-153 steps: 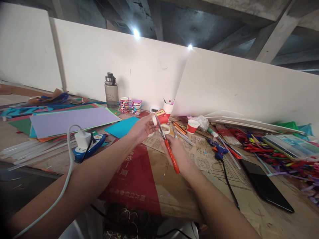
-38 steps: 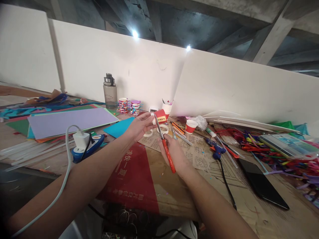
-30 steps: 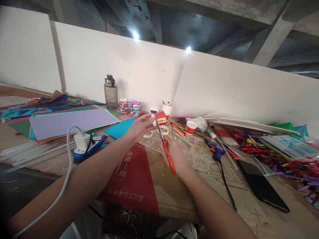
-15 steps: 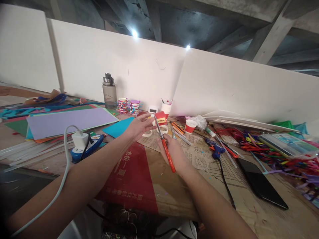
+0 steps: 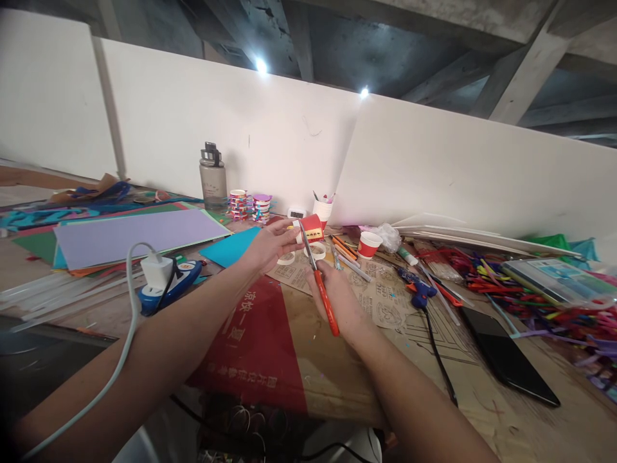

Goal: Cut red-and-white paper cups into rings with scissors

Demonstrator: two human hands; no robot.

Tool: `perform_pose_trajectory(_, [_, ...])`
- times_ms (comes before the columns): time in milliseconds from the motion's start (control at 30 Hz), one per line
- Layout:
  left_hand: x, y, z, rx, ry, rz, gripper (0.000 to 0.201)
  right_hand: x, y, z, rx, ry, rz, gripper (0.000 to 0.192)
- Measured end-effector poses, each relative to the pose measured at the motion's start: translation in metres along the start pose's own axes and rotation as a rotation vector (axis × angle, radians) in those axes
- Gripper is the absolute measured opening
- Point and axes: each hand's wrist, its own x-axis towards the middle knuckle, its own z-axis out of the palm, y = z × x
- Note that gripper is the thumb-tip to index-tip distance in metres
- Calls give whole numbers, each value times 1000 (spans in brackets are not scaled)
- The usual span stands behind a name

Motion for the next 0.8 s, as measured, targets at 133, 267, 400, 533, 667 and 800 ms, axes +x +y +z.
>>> perform_pose_trajectory(133, [-1, -1, 0, 34, -5, 21, 49, -2, 3, 1, 59, -15, 4, 32])
perform_pose_trajectory(267, [-1, -3, 0, 80, -17, 67, 48, -1, 10, 3, 84, -12, 10, 31])
perform_pose_trajectory(400, [-1, -3, 1, 83, -18, 86, 47, 0, 11, 2, 92, -3, 4, 35])
perform_pose_trajectory(533, [-1, -3, 1, 75, -13, 78, 49, -2, 9, 2, 89, -4, -5, 38])
perform_pose_trajectory(667, [-1, -4, 1, 90, 8, 82, 50, -2, 8, 3, 80, -14, 0, 38])
perform_pose_trajectory(800, [-3, -3, 3, 168, -13, 119, 50, -2, 7, 2, 81, -23, 17, 37])
